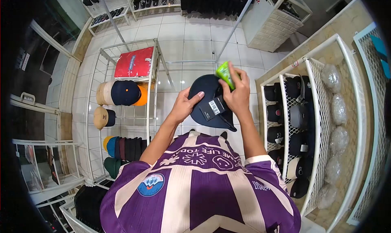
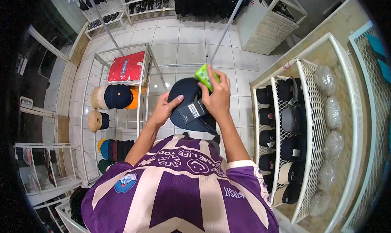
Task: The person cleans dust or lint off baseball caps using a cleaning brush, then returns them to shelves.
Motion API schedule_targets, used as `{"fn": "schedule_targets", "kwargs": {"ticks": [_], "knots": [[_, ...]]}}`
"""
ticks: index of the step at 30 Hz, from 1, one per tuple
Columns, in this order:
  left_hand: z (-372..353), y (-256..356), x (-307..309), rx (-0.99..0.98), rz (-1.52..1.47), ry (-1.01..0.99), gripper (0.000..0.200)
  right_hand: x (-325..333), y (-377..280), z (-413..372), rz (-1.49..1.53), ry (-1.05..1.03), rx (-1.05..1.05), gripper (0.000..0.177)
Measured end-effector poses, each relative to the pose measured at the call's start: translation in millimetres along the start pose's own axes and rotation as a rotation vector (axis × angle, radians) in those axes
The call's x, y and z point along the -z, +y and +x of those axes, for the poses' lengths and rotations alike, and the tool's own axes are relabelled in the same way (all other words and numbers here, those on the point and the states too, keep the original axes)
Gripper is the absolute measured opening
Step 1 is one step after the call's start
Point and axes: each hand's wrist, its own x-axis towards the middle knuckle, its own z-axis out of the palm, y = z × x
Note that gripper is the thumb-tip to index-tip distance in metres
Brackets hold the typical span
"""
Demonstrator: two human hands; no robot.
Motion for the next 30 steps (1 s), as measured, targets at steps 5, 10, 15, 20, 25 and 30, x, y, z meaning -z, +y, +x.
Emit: {"fn": "schedule_targets", "kwargs": {"ticks": [5,10,15,20,25,30], "knots": [[3.1,-24.6,11.4,-0.044,0.009,-0.019,0.028,5.7,-22.1,-15.4,0.138,-0.319,0.26,0.066],[-1.5,-5.8,1.2,0.046,-0.078,-0.003,0.028,1.0,-10.8,-13.4,0.024,-0.055,0.102,0.067],[-0.2,-13.3,6.1,-0.046,-0.006,-0.011,0.027,6.6,-5.9,-7.0,0.039,-0.148,0.1,0.069],[2.2,-21.6,7.8,-0.041,0.006,-0.031,0.027,4.7,-22.3,-18.6,0.119,-0.223,0.262,0.068],[-10.6,-3.9,7.2,0.072,-0.027,0.028,0.028,25.6,17.2,2.3,0.025,-0.044,-0.014,0.063],[-4.2,-12.3,22.6,0.043,-0.26,0.07,0.031,54.6,40.6,9.5,0.477,0.224,-0.248,0.056]]}}
